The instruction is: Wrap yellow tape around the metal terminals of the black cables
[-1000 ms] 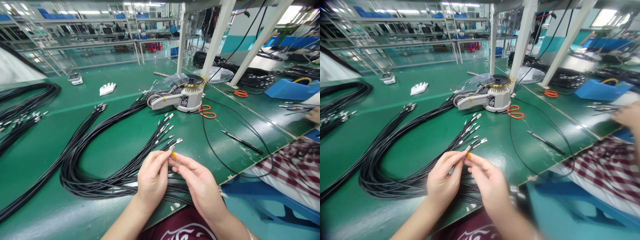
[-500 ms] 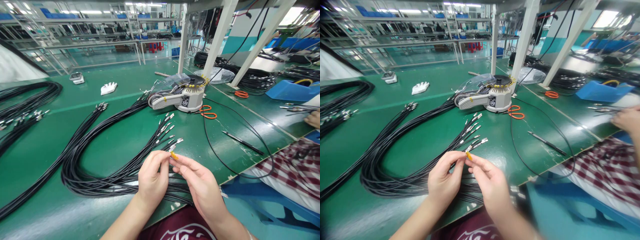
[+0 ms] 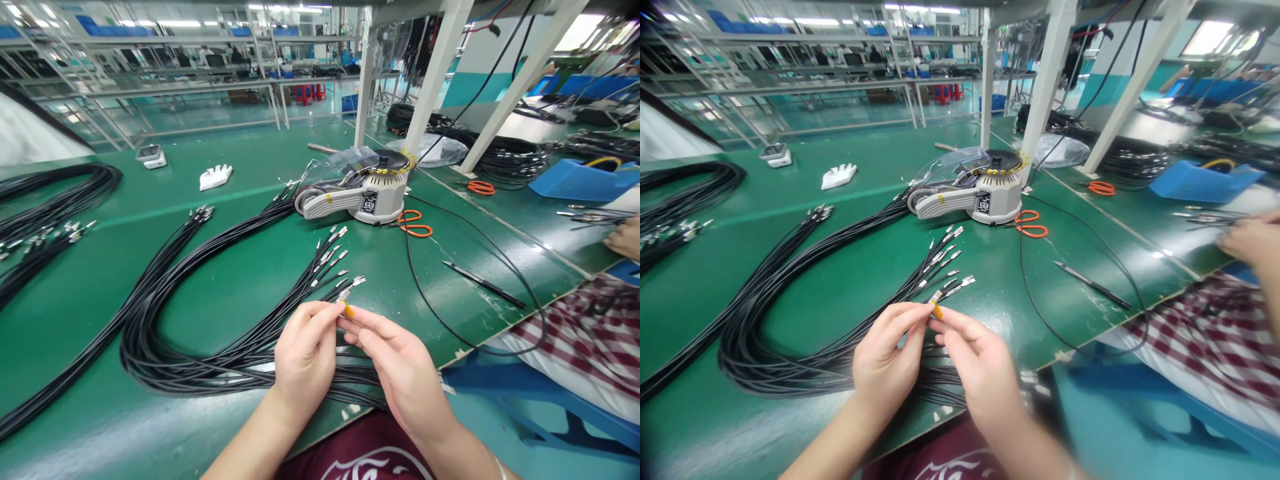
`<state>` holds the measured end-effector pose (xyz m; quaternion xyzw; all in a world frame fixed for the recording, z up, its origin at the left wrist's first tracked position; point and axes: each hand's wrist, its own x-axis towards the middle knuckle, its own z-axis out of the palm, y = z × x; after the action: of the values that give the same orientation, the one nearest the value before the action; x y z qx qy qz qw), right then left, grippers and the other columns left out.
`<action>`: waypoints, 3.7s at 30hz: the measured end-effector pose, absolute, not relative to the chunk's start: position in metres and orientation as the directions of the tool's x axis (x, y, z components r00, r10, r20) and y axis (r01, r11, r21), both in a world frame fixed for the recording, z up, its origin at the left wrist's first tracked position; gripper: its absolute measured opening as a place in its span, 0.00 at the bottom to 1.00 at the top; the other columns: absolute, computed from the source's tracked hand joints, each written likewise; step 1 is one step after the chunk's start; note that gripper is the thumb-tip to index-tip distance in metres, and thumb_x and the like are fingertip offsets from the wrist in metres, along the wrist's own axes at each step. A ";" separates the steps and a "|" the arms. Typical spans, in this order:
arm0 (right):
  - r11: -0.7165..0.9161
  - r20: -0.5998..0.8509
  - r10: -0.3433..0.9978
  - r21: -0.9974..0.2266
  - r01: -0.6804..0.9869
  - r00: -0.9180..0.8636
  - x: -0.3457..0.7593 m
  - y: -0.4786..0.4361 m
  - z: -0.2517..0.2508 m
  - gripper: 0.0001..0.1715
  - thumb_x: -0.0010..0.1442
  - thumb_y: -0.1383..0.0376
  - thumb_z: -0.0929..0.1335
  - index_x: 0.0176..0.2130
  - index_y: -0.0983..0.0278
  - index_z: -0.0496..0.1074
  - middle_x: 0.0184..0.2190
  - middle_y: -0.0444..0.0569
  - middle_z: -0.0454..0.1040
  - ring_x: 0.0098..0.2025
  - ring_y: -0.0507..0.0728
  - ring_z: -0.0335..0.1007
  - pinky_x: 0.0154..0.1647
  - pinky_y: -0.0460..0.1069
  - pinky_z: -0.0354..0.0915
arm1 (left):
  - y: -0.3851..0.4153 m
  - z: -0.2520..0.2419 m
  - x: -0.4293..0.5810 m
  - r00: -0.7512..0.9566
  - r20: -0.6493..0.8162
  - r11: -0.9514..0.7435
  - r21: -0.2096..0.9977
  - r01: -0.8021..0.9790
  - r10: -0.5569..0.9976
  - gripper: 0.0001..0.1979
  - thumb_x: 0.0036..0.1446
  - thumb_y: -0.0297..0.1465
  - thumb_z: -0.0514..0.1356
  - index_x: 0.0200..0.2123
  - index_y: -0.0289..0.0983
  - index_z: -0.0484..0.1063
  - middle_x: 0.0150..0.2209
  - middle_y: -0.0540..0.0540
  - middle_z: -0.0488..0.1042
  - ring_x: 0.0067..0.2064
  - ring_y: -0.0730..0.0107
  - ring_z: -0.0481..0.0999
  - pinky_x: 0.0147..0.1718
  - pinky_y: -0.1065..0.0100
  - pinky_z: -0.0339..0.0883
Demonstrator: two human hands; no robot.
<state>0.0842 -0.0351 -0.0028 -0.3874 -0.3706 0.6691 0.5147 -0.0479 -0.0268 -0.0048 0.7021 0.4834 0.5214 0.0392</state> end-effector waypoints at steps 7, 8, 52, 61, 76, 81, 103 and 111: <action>-0.193 -0.138 0.976 -0.904 -0.382 -0.167 0.085 -0.033 -0.002 0.14 0.59 0.64 0.68 0.45 0.60 0.76 0.46 0.52 0.78 0.50 0.62 0.72 0.52 0.59 0.66 | -0.027 -0.006 -0.048 -0.021 0.681 -0.511 0.569 0.644 0.732 0.15 0.56 0.17 0.57 0.44 0.39 0.72 0.36 0.49 0.74 0.37 0.77 0.75 0.36 0.74 0.70; -0.195 -0.140 0.976 -0.904 -0.380 -0.167 0.085 -0.033 -0.002 0.14 0.59 0.64 0.68 0.45 0.61 0.76 0.46 0.52 0.78 0.50 0.62 0.72 0.52 0.59 0.66 | -0.027 -0.006 -0.048 -0.023 0.679 -0.508 0.570 0.646 0.733 0.15 0.56 0.18 0.57 0.43 0.39 0.72 0.36 0.48 0.74 0.36 0.77 0.75 0.36 0.74 0.70; -0.145 -0.141 0.989 -0.987 -0.071 -0.051 0.079 -0.011 0.010 0.13 0.52 0.56 0.70 0.29 0.64 0.71 0.27 0.46 0.74 0.30 0.54 0.70 0.33 0.49 0.67 | -0.026 -0.005 -0.044 -0.141 0.510 -0.318 0.705 0.634 0.849 0.04 0.57 0.27 0.59 0.37 0.37 0.71 0.32 0.49 0.74 0.31 0.74 0.75 0.30 0.72 0.71; -0.147 -0.145 0.989 -0.986 -0.077 -0.025 0.079 -0.007 0.006 0.12 0.51 0.56 0.70 0.29 0.64 0.72 0.26 0.47 0.75 0.29 0.54 0.70 0.32 0.49 0.67 | -0.024 -0.002 -0.049 -0.100 0.461 -0.306 0.720 0.623 0.882 0.04 0.58 0.27 0.57 0.34 0.38 0.72 0.30 0.49 0.73 0.30 0.73 0.75 0.30 0.72 0.70; -0.038 -0.037 0.999 -0.998 0.044 0.021 0.075 -0.010 0.008 0.11 0.55 0.59 0.67 0.34 0.65 0.71 0.32 0.50 0.74 0.35 0.56 0.71 0.39 0.52 0.67 | -0.025 0.009 -0.054 -0.211 0.301 -0.158 0.847 0.508 0.930 0.07 0.59 0.32 0.57 0.30 0.37 0.71 0.24 0.53 0.71 0.21 0.77 0.71 0.21 0.74 0.66; -0.029 -0.028 1.000 -0.998 0.055 0.008 0.070 -0.012 0.015 0.17 0.51 0.56 0.71 0.37 0.64 0.69 0.33 0.49 0.72 0.33 0.55 0.69 0.37 0.52 0.67 | -0.028 0.007 -0.052 -0.144 0.497 -0.278 0.677 0.682 0.856 0.04 0.58 0.25 0.57 0.32 0.37 0.71 0.29 0.51 0.72 0.29 0.76 0.73 0.30 0.74 0.67; 0.068 0.065 0.998 -0.989 0.130 -0.024 0.067 -0.006 0.011 0.08 0.56 0.63 0.67 0.30 0.65 0.73 0.29 0.49 0.76 0.31 0.55 0.71 0.35 0.49 0.68 | -0.027 0.012 -0.054 -0.240 0.027 0.044 0.958 0.284 0.970 0.10 0.57 0.37 0.57 0.30 0.36 0.70 0.22 0.55 0.68 0.19 0.78 0.69 0.21 0.73 0.65; 0.077 0.074 0.997 -0.987 0.138 -0.027 0.066 -0.006 0.011 0.08 0.57 0.64 0.67 0.31 0.66 0.74 0.29 0.48 0.76 0.30 0.54 0.72 0.33 0.47 0.67 | -0.024 0.017 -0.055 -0.218 -0.084 0.095 0.995 0.042 0.972 0.09 0.54 0.36 0.59 0.29 0.35 0.68 0.22 0.55 0.68 0.18 0.78 0.68 0.19 0.74 0.65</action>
<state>0.0658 -0.0055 0.0106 -0.5089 -0.5577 0.4501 0.4769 -0.0546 -0.0236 0.0169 0.4327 0.5862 0.5150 0.4516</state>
